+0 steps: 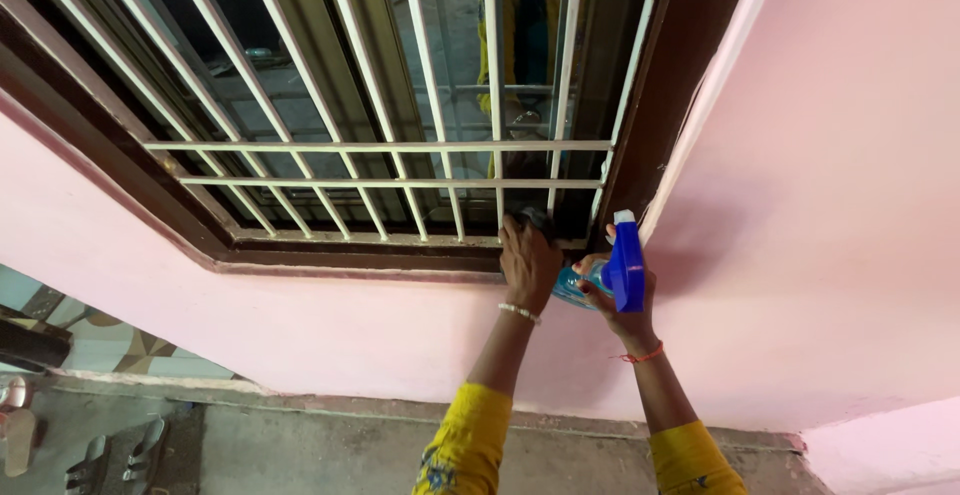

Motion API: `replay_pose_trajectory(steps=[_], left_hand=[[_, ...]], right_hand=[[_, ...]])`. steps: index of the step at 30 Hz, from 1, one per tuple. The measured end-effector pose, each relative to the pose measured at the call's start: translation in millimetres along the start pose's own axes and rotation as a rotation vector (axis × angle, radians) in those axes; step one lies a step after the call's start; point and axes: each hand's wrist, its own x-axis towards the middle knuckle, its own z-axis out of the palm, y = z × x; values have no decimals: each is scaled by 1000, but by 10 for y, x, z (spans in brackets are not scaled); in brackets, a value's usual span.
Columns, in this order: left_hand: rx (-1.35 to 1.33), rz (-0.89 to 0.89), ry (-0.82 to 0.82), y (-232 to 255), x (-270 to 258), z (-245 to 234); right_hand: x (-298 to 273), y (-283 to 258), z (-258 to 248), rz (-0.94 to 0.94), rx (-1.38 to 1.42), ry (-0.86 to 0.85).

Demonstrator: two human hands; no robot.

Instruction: The person sprays a cleaning solution onto a window with metal bars and wipes the surface with a cloth. The person repeatedly sprays and wipes different sections of the window frame and glass.

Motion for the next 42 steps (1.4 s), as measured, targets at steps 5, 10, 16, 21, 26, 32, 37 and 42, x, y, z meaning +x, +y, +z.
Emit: replay_pose_trajectory(steps=[5, 10, 16, 21, 26, 32, 37, 42], left_hand=[[54, 41, 49, -10, 124, 127], [-55, 64, -24, -88, 142, 77], [-110, 57, -36, -212, -2, 31], [-116, 95, 33, -356, -426, -135], [-448, 48, 85, -293, -241, -270], [-411, 72, 200, 142, 97, -179], [-238, 54, 144, -35, 46, -5], [-198, 83, 127, -168, -63, 68]], right_hand=[[43, 16, -26, 27, 50, -1], [9, -51, -8, 47, 60, 9], [-13, -50, 104, -56, -80, -11], [90, -11, 79, -11, 23, -3], [92, 30, 77, -39, -58, -7], [139, -9, 105, 28, -3, -7], [230, 29, 125, 20, 127, -47], [268, 155, 22, 112, 197, -113]])
